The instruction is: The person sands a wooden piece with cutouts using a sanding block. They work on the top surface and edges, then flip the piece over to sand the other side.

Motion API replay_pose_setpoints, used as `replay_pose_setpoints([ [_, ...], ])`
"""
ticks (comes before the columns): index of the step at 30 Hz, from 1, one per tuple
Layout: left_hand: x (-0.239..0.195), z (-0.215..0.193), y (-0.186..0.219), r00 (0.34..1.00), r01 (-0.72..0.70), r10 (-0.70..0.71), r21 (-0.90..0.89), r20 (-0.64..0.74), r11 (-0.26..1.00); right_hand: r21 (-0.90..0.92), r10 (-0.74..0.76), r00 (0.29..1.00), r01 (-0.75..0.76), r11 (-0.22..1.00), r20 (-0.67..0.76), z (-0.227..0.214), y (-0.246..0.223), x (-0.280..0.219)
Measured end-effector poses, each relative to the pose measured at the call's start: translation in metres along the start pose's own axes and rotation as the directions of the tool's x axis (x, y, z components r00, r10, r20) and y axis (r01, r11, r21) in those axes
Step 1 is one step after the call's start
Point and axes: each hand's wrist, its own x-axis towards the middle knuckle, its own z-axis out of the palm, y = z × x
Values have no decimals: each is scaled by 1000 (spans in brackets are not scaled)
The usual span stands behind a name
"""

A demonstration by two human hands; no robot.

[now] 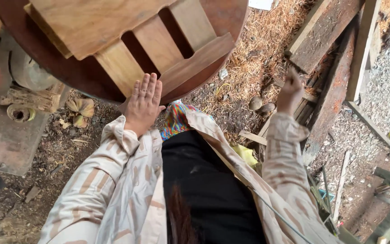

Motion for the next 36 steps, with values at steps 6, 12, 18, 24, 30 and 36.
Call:
replay_pose_setpoints([
  [6, 61, 24, 18, 992, -85, 85, -2, -97, 996, -111, 260, 965, -255, 961, 34, -20, -2, -113],
  [12, 155, 43, 56, 989, -143, 147, -140, 16, 980, -147, 578, 785, -559, 816, 224, -39, 29, -186],
  [18, 245, 80, 134, 897, -237, 398, -552, 191, 800, -224, 666, 722, -629, 745, 187, -45, 47, -201],
  [24, 266, -63, 100, 975, -221, 187, -485, -119, 846, -116, 792, 540, -801, 587, 284, -51, 42, -159],
  [30, 215, 1, 53, 953, 64, -1, -199, 302, 978, -24, 699, 624, -740, 672, 350, -32, 32, -121],
  [36, 188, 17, 57, 994, 31, -7, -231, 108, 973, 79, 391, 909, -405, 911, 148, -6, 19, -70],
])
